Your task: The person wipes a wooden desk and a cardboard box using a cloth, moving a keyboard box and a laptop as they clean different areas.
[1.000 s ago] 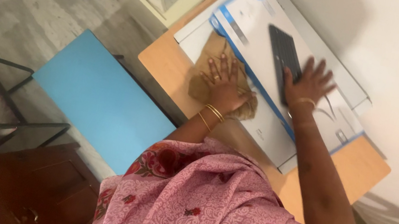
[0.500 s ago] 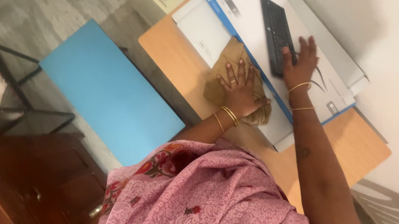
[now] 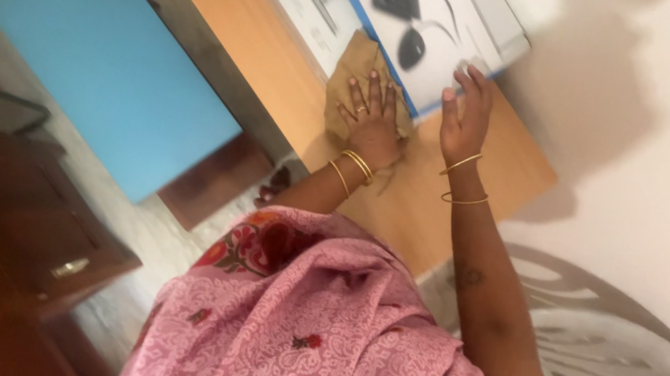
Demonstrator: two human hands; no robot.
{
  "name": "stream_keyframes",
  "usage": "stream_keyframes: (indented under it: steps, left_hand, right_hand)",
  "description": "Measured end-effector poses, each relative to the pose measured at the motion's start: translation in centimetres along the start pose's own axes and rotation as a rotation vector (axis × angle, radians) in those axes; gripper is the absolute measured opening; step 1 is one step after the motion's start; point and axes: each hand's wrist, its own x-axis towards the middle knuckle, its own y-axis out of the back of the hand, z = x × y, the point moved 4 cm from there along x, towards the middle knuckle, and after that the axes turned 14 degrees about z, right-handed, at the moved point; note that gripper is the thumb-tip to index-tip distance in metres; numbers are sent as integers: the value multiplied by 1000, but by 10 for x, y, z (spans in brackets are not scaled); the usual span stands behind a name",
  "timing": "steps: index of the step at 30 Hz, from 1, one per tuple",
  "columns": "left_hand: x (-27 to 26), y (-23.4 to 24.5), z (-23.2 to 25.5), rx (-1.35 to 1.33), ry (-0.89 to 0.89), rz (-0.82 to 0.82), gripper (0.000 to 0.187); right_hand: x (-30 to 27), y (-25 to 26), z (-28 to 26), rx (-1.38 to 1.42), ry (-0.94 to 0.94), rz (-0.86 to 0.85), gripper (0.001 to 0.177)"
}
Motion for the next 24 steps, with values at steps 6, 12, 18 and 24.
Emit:
stream_keyframes:
  steps: [6,12,18,24]
  left_hand:
    - [-44,-15,28,-17,-72,98,68]
    - [-52,7,15,-890,-127,231,55]
    - [-5,28,26,-1353,-88,116,49]
    - [36,53,-12,-1366,-132,55,70]
  right_hand:
    - [-48,60,23,64,-332,147,35]
    - [-93,56,32,223,-654,288,48]
    - [-61,20,-47,368,-224,25,85]
    - [6,-12,-85,207,-219,-245,72]
